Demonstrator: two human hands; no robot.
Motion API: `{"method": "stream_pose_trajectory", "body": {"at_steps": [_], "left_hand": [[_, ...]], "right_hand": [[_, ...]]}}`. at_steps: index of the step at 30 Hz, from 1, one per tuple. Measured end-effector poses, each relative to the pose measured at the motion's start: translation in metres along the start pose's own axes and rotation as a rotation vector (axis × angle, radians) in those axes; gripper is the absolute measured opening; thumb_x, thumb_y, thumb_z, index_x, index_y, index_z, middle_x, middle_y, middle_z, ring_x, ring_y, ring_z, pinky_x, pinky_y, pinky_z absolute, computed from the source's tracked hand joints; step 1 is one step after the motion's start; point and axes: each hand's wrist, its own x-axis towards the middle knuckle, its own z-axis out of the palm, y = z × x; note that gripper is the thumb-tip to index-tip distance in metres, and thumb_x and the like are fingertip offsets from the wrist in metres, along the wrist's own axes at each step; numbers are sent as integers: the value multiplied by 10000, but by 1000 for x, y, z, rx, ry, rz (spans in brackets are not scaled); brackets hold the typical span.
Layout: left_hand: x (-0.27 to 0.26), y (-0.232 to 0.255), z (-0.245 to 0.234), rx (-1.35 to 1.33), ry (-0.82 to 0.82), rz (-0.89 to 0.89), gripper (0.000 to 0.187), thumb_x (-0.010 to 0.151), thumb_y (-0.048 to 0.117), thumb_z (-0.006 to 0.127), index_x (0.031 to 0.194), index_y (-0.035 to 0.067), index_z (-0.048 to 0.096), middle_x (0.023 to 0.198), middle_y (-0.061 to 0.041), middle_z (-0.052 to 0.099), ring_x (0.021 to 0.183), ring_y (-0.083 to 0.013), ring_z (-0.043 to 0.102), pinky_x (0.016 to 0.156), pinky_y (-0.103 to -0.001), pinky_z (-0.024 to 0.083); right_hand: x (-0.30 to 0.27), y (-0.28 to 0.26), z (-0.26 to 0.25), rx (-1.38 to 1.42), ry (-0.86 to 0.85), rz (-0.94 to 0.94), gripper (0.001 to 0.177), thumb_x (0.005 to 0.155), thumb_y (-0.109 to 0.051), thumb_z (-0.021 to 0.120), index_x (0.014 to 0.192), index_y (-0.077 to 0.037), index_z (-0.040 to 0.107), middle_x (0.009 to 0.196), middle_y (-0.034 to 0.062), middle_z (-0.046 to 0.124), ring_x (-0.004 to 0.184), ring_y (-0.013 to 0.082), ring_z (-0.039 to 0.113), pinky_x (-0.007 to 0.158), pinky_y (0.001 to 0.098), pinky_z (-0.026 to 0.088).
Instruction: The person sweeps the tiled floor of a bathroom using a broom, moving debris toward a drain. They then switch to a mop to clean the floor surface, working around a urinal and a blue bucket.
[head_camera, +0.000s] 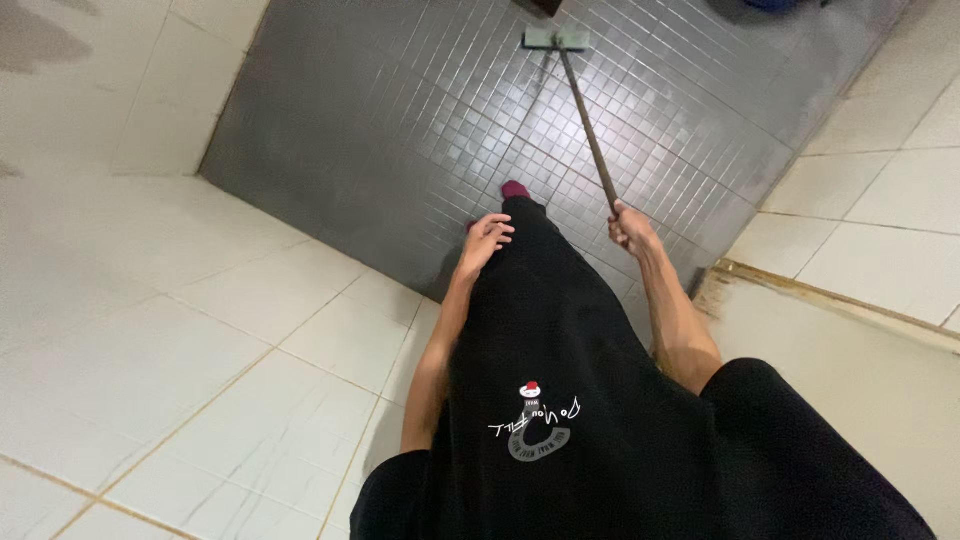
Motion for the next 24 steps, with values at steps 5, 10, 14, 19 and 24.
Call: {"method": "stream_pose_trajectory", "body": {"at_steps": [5, 10, 14, 19, 24], "left_hand": [[3, 11, 5, 28, -22, 12, 295, 1043, 188, 502, 1286, 112, 651, 1118, -43, 754, 932, -131, 703, 821, -299, 543], [28, -5, 10, -13, -99, 20, 282, 1051, 205, 510, 1284, 119, 643, 1114, -37, 747, 923, -124, 691, 813, -291, 535], [43, -10, 18, -18, -141, 6, 274, 1046, 209, 521, 1272, 116, 646, 1110, -39, 748, 919, -124, 691, 801, -289, 531], [50, -6, 24, 24, -169, 2, 270, 1049, 217, 525, 1269, 118, 645, 1102, -42, 748, 910, -121, 686, 792, -285, 533], [62, 1, 32, 23, -193, -25, 270, 1038, 197, 524, 1267, 112, 641, 1107, -47, 752, 898, -131, 695, 783, -290, 528]], "right_hand": [[-39, 47, -4, -30, 51, 48, 490, 1095, -476, 415, 782, -104, 475, 551, -35, 398, 399, 86, 327, 332, 261, 223], [-73, 83, -5, -379, 280, 58, 573, 1066, -559, 512, 908, -34, 680, 660, 24, 530, 537, 163, 417, 493, 374, 311], [-85, 92, -8, -457, 289, 78, 665, 1004, -577, 523, 1111, 44, 735, 947, 146, 730, 899, 261, 682, 813, 419, 501], [-86, 90, -13, -513, 307, 95, 776, 1002, -628, 516, 1154, 97, 747, 1035, 219, 741, 1011, 296, 686, 904, 434, 496], [-69, 74, -17, -325, 299, 45, 609, 1059, -588, 503, 969, -14, 689, 783, 65, 587, 666, 179, 501, 624, 379, 384]]}}
